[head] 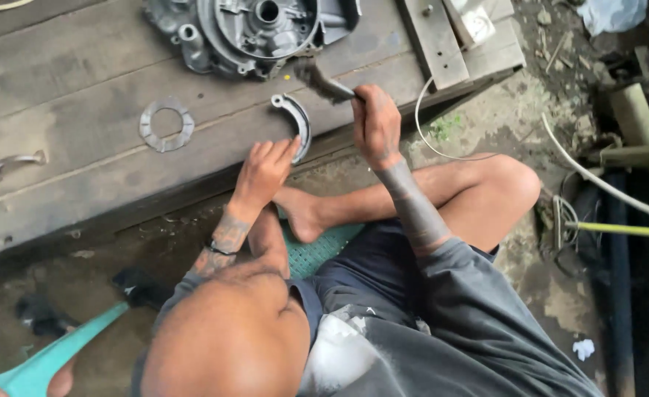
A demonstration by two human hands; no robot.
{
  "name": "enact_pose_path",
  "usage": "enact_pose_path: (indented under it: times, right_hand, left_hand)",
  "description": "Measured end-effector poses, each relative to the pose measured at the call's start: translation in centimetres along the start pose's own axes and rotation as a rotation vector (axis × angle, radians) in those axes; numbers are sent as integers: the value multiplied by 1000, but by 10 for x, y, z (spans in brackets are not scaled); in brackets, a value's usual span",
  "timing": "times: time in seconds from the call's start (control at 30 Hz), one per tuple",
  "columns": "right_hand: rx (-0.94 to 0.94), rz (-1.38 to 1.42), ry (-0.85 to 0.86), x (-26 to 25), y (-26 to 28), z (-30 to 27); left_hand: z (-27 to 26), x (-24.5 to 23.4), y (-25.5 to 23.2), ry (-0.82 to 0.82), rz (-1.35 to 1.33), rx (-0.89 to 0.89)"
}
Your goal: The person scrubs a curved metal part with a wire brush, then places it on a wooden workbench. They then pick up a larger circular metal component and continue scrubbing it with the wire brush.
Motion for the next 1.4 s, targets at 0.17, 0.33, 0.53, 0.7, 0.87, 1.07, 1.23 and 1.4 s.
enact_pose_path:
  times: [0.17, 0.33, 0.53, 0.7, 0.87, 1.07, 1.23, 1.4]
  right_hand:
    - [269, 495, 41, 10, -10, -9]
    - [389, 1041, 142, 42, -39, -20]
    - [611, 1319, 229, 74, -56, -40]
    - [639, 1332, 238, 81, -48, -72]
    - [846, 1416, 229, 85, -24, -110]
    - [897, 1321, 256, 76, -24, -125]
    - [834, 1263, 245, 80, -38, -96]
    - [786, 1117, 253, 70, -35, -85]
  left_hand:
    - [10, 11, 13, 87, -19, -79]
    - [5, 33, 25, 56, 10, -101]
    - [24, 2, 37, 49, -238, -73]
    - [41, 29, 51, 62, -348, -163]
    - [40, 29, 47, 78, -332, -242]
    - [37, 38, 48, 84, -298, -254]
    - [37, 44, 51, 120, -292, -232]
    - [39, 53, 59, 123, -313, -240]
Point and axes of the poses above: each hand's wrist, its own z-axis towards the middle knuckle, its own x-axis out of the palm, y = z × x, the point moved 5 cm from there along z, towards the middle knuckle, and after that the axes turned 14 degrees about y, right-handed, at the moved point
